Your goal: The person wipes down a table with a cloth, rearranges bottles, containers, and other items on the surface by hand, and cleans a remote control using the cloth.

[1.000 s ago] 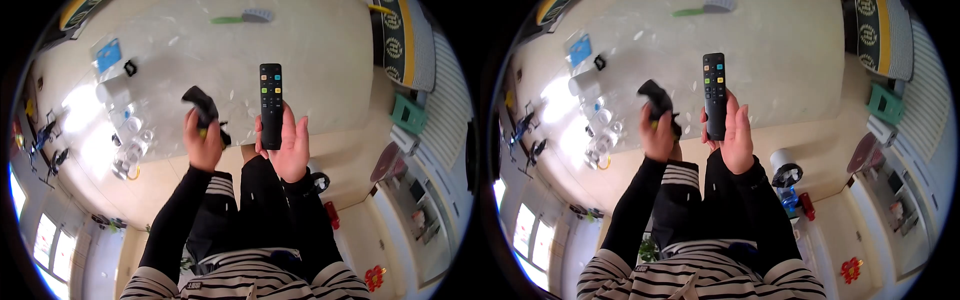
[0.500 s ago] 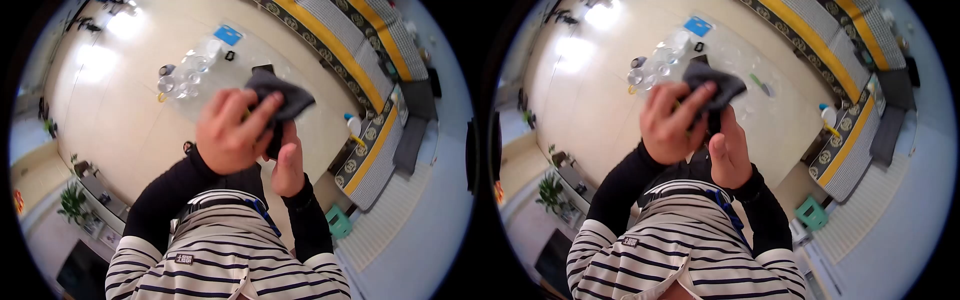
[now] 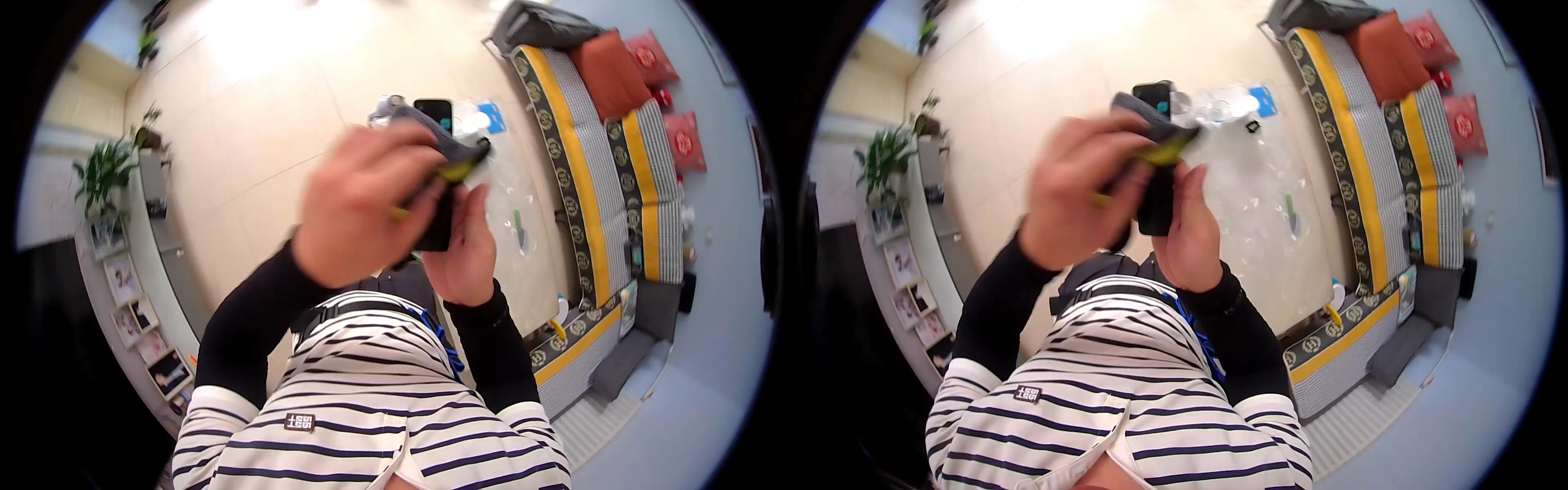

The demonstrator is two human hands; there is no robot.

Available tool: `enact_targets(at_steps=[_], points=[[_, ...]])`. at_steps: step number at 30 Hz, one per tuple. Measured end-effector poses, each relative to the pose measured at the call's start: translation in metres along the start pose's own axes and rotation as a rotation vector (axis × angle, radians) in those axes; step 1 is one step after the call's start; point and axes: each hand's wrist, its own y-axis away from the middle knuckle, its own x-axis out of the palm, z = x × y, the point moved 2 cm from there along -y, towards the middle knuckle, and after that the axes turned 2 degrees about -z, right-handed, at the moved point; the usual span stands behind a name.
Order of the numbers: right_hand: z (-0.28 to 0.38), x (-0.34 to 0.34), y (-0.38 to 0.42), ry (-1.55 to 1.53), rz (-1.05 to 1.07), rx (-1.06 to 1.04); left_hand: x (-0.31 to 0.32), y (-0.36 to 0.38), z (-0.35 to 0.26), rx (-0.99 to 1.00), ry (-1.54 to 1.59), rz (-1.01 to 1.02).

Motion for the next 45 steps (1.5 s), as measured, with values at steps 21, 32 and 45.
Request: enact_targets(at_steps=[21,32,45], points=[[-0.090,0.099,0.036,-0.050,0.158,0.289,-0.120,0.120,-0.030,-0.113,0.055,0.271],[-0.062,0.067,0.033,-0.071,0.182,0.187,-0.154,0.139,0.006,-0.607,0.702,0.017],[-0.077,0.104,0.080,0.837,0.078,0.044,-0.115,0.080,-0.003,0.085,-0.386,-0.142]])
